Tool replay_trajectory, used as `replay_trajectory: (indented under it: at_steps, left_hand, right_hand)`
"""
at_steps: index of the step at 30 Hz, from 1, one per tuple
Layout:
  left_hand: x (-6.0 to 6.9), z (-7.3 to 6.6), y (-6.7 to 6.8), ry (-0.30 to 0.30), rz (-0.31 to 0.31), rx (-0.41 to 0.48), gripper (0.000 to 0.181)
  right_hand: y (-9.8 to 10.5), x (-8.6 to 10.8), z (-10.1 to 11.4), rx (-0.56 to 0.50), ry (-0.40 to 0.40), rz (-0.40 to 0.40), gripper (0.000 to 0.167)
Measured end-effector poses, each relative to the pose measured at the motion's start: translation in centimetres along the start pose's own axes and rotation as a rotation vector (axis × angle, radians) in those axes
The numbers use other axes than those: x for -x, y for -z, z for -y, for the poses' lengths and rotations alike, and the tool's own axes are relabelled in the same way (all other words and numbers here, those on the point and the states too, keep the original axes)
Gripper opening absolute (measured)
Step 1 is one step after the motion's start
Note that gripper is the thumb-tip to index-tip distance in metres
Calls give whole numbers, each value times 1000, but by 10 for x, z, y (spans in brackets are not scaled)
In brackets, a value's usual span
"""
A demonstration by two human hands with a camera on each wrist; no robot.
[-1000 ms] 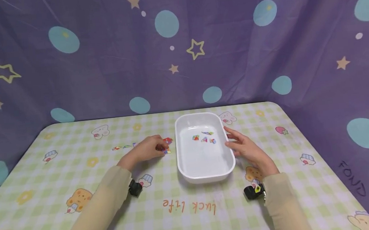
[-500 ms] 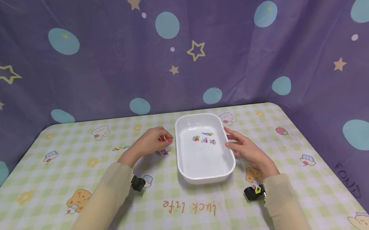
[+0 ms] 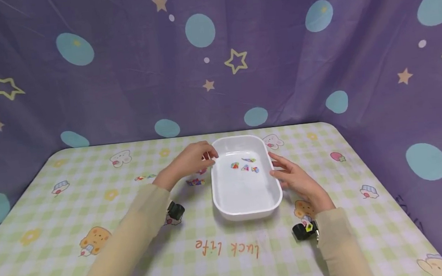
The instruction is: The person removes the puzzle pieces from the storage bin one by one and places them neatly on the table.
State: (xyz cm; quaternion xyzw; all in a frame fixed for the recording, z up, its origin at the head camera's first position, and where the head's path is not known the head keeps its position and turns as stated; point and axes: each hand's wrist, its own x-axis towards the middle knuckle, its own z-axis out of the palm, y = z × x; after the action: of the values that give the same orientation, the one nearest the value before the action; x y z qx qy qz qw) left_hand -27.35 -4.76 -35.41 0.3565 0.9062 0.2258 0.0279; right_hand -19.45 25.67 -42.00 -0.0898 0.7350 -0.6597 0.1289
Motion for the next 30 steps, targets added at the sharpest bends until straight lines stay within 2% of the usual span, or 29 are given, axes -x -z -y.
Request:
replay_trajectory:
  at_steps: [6,11,16,22,30]
  left_hand:
    - [-16,-17,-16,-74,22,-26,16]
    - [-26,-29,-29,-93,40,-4,18]
    - [-33,-35,-42,-116,55,-31,20]
    - [-40,-39,-52,-69,140,-91,23]
    - [-50,-42,-59,-14,192,-196,27]
  right_hand:
    - [2,3,-1,-1,-9,10,65]
    - [4,5,-1,-4,-8,18,64]
    - [5,8,0,-9,-7,21,65]
    - [3,9,-2,-12,1,18,65]
    - [1,10,-4,-2,-4,4,65]
